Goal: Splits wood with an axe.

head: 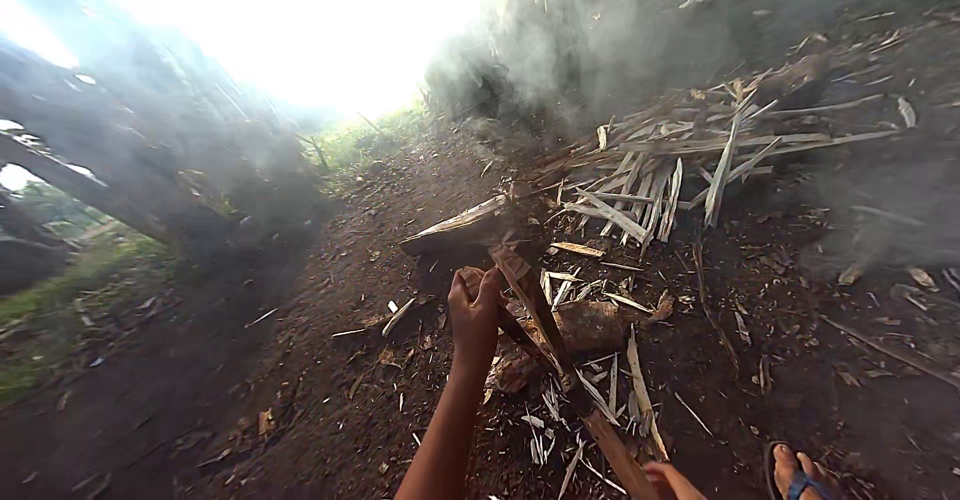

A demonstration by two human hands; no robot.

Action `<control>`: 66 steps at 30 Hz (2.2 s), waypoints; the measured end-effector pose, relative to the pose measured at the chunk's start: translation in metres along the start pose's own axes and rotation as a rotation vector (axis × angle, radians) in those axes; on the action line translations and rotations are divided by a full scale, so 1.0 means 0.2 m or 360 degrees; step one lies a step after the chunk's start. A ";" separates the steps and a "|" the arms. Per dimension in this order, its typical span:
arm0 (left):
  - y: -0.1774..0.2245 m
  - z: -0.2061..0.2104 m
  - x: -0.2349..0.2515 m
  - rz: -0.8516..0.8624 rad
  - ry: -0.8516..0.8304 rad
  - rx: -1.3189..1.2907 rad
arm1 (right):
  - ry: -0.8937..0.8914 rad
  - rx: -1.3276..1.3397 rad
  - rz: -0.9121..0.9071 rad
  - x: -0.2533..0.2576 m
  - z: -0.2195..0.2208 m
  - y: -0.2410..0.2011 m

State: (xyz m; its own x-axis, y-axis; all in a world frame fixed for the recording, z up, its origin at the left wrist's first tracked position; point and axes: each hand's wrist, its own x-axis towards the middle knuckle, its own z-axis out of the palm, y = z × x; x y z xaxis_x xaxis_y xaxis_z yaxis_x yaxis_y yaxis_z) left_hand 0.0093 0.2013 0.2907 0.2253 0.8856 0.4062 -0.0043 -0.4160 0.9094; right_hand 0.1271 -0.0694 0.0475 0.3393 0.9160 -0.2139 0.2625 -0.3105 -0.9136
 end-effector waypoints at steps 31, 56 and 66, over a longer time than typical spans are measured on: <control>-0.84 -0.66 -0.76 0.0116 0.1063 -0.1215 | 0.0841 0.0604 -0.0763 0.91 -0.58 -1.18; 0.16 0.27 -0.29 0.0665 0.0210 0.0084 | 0.1010 0.0627 -0.1305 0.50 -0.50 -1.22; -0.27 0.02 -0.49 0.0334 0.0019 -0.0542 | 0.0888 0.0713 -0.1230 0.63 -0.37 -0.97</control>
State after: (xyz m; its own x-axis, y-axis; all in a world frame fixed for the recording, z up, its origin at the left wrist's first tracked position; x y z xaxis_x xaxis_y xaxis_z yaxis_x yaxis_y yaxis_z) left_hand -0.0096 0.1361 0.2014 0.1736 0.7918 0.5856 -0.3721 -0.4979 0.7834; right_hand 0.1865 0.0865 0.2233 0.6197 0.5429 0.5668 0.2655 0.5346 -0.8023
